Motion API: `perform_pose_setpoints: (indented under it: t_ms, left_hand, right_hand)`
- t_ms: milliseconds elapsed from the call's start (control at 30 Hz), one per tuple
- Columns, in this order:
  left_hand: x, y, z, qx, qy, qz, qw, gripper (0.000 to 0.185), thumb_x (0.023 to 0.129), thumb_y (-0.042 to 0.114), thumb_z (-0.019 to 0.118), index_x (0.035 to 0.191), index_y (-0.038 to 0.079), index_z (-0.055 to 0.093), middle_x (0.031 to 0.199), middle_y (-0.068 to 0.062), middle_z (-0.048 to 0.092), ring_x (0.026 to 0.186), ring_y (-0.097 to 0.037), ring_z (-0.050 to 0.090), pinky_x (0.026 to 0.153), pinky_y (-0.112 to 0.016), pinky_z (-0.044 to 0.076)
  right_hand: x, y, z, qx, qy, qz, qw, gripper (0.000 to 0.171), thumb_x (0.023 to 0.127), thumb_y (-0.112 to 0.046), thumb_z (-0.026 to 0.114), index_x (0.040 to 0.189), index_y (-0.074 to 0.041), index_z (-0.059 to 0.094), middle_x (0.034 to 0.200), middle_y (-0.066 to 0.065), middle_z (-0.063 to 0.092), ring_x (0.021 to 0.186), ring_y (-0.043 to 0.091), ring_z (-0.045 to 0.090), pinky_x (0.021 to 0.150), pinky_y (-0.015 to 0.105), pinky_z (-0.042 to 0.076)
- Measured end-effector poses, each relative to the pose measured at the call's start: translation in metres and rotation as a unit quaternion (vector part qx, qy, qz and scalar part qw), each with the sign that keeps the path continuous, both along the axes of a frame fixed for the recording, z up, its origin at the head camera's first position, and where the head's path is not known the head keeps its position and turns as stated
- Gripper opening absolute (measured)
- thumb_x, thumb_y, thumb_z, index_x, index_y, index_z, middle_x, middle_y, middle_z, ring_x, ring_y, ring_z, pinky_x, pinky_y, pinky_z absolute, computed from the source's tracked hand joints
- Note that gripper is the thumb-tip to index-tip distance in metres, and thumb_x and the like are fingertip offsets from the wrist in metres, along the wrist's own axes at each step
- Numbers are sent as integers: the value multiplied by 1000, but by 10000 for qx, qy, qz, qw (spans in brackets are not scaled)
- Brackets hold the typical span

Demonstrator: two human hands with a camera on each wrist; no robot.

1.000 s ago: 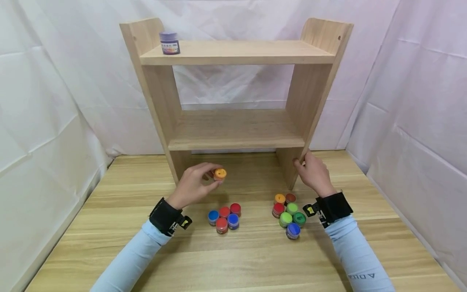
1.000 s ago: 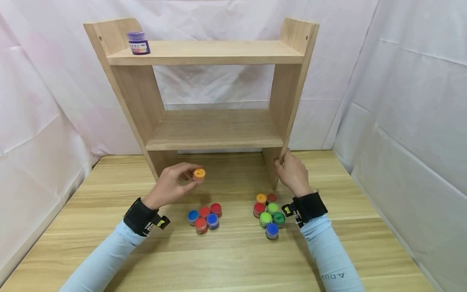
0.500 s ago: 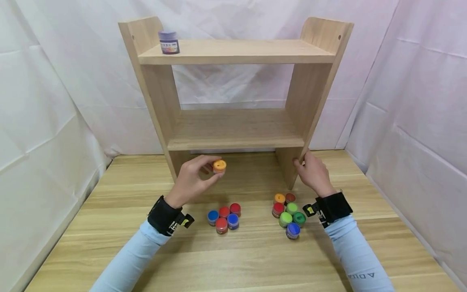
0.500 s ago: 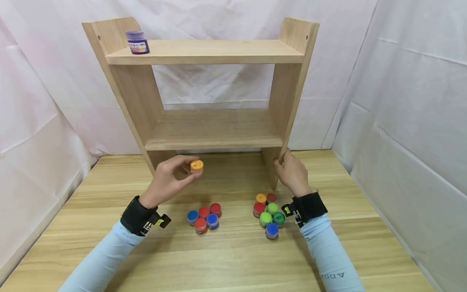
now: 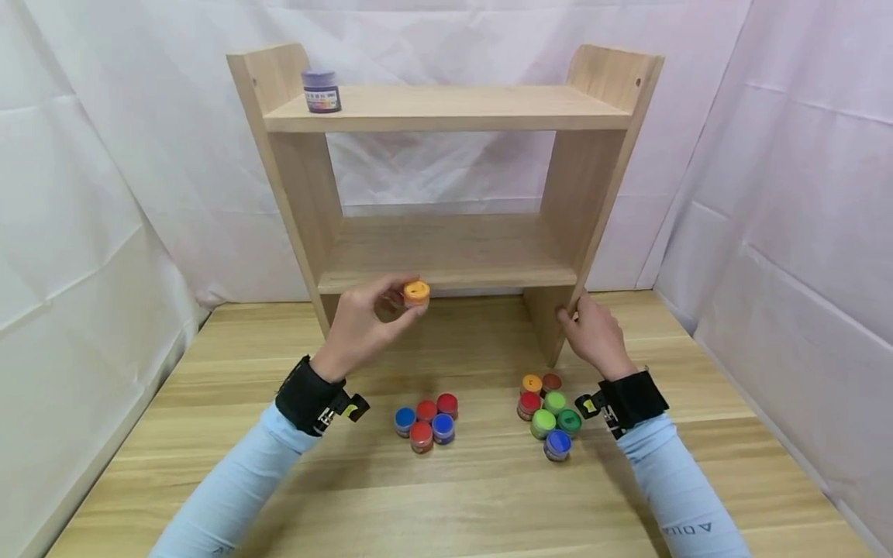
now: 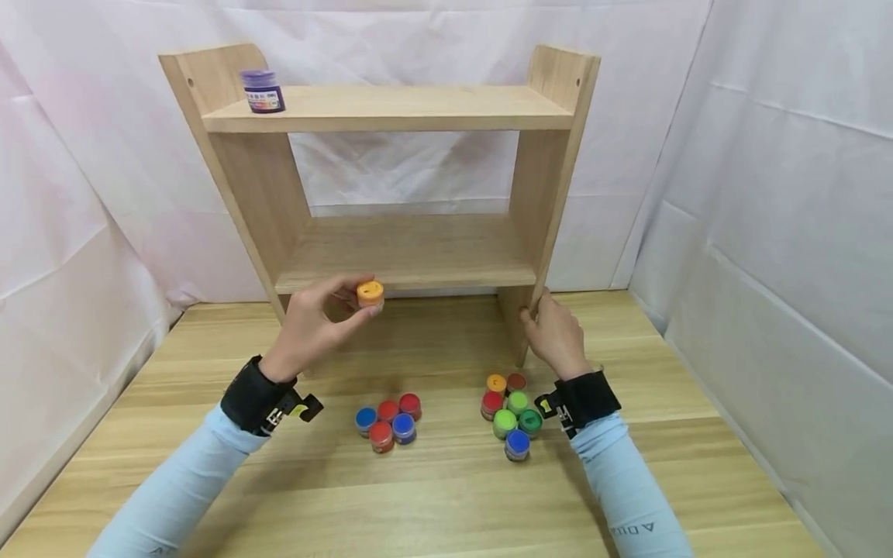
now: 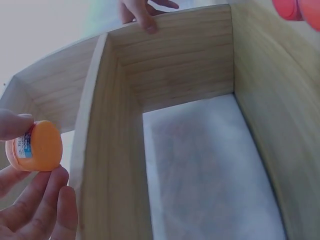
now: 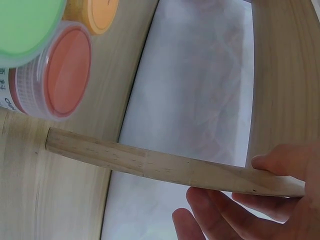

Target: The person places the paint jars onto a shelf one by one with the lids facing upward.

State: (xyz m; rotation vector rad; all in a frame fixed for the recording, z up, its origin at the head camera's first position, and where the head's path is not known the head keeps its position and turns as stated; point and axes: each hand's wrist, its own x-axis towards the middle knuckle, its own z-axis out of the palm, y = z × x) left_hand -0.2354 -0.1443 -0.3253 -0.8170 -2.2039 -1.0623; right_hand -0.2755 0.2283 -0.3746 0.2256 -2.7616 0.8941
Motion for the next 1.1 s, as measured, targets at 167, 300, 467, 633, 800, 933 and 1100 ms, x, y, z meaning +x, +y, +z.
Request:
perform_pose_setpoints:
  t_ms: [167, 300, 467, 633, 800, 933, 1100]
  left_hand:
    - [-2, -4, 18, -9, 296, 56, 9995, 42, 87, 17, 82, 126, 4, 69, 105, -9, 75, 87, -19, 70, 71, -38, 60]
    - [-8, -9, 35, 35, 712, 34, 9974, 42, 86, 13, 83, 124, 1, 69, 104, -12, 74, 84, -20, 70, 69, -39, 61]
    - [-18, -13, 58, 111, 1148, 11, 9933, 44, 85, 13, 84, 125, 1, 69, 104, -12, 75, 83, -19, 70, 71, -29, 57]
    - [-25, -16, 75, 199, 1311, 61, 9911, 45, 85, 13, 84, 125, -1, 69, 107, -14, 75, 84, -21, 70, 73, -18, 53]
    - [-31, -17, 94, 444, 1359, 157, 9896, 43, 88, 14, 81, 125, -2, 68, 109, -16, 74, 88, -22, 69, 73, -15, 52]
    - [-34, -17, 110, 710, 1504, 441, 9851, 43, 88, 17, 80, 125, -2, 68, 112, -15, 74, 93, -21, 68, 74, -14, 50]
    - [-35, -17, 128, 894, 1769, 864, 9763, 43, 90, 24, 78, 125, 1, 67, 115, -13, 74, 102, -23, 65, 78, -17, 48]
  right_hand:
    - [1, -2, 3, 21, -45, -34, 10000, 55, 107, -24, 48, 154, 1, 37, 136, 33, 62, 96, 39, 71, 48, 32, 40]
    - [-1, -3, 3, 30, -54, -32, 10000, 56, 107, -24, 47, 155, 1, 37, 136, 34, 61, 96, 40, 71, 48, 32, 40]
    - [-4, -3, 4, 35, 3, -57, 10000, 56, 106, -24, 48, 155, 2, 36, 135, 34, 62, 91, 38, 70, 47, 32, 39]
    - [-5, -4, 2, 10, -26, -90, 10000, 56, 106, -25, 48, 154, 2, 38, 135, 33, 62, 92, 38, 70, 47, 32, 41]
    - [-6, -4, 0, 2, -20, -95, 10000, 56, 106, -24, 48, 154, 3, 37, 135, 34, 62, 96, 40, 72, 46, 31, 42]
    - [-5, -4, 0, -6, -10, -80, 10000, 55, 106, -23, 47, 153, 4, 38, 135, 35, 62, 98, 41, 72, 47, 32, 42]
    - [-5, -4, 1, -46, -4, -74, 10000, 56, 106, -23, 48, 155, 3, 36, 137, 35, 60, 100, 43, 72, 46, 32, 42]
